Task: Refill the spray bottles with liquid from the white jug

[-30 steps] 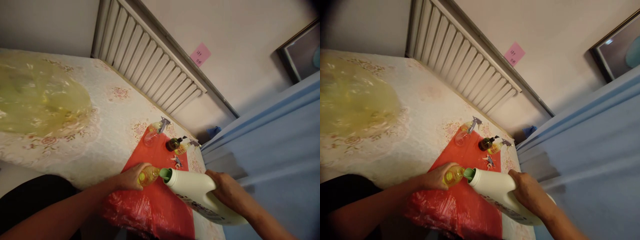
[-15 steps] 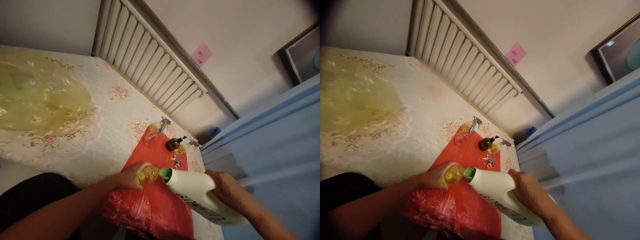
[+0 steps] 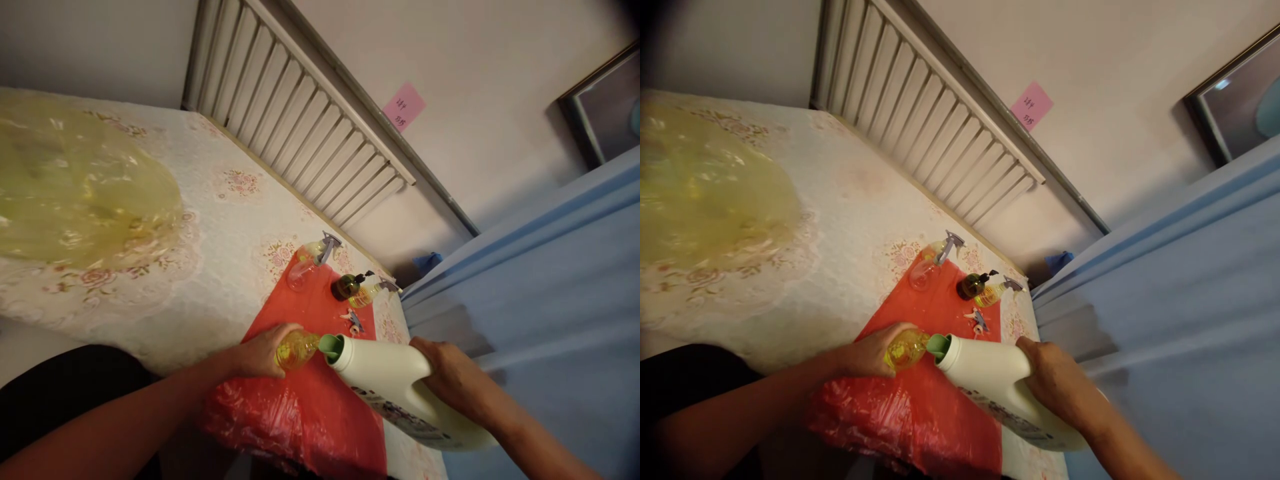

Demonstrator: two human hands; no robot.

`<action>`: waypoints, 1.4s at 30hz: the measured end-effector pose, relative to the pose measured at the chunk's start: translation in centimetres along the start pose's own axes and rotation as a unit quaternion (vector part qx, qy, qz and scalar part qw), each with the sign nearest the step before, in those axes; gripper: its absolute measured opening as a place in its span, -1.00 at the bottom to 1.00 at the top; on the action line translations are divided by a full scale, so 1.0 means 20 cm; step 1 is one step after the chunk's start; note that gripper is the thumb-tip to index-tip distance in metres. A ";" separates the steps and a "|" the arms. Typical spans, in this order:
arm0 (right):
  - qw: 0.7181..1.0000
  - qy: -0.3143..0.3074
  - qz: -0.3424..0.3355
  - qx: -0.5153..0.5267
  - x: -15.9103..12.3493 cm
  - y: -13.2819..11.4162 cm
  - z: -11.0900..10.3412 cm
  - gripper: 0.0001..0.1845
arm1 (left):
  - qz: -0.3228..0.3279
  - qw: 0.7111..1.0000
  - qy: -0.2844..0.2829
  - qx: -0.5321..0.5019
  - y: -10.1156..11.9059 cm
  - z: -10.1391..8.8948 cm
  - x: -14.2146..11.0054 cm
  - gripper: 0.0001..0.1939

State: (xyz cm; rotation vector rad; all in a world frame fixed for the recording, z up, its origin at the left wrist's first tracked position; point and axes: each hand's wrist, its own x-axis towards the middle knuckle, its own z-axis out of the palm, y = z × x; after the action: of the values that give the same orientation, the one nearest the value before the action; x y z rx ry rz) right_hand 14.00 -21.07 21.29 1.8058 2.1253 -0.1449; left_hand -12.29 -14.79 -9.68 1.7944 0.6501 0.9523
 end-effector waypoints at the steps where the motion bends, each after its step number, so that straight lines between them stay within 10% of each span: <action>1: 1.000 0.000 -0.001 -0.003 0.00 0.00 0.00 -0.83 | -0.001 1.000 -0.002 0.000 0.01 0.00 0.00 -0.04; 42: 0.999 -0.010 0.016 -0.029 0.01 0.00 -0.01 -0.81 | -0.016 1.000 0.000 -0.005 0.06 -0.01 -0.01 -0.09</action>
State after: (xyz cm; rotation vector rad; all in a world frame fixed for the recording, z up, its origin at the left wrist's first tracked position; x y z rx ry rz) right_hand 13.92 -20.91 21.35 1.7973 2.0641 -0.0921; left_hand -12.51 -15.28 -8.60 1.7697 0.6713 0.9314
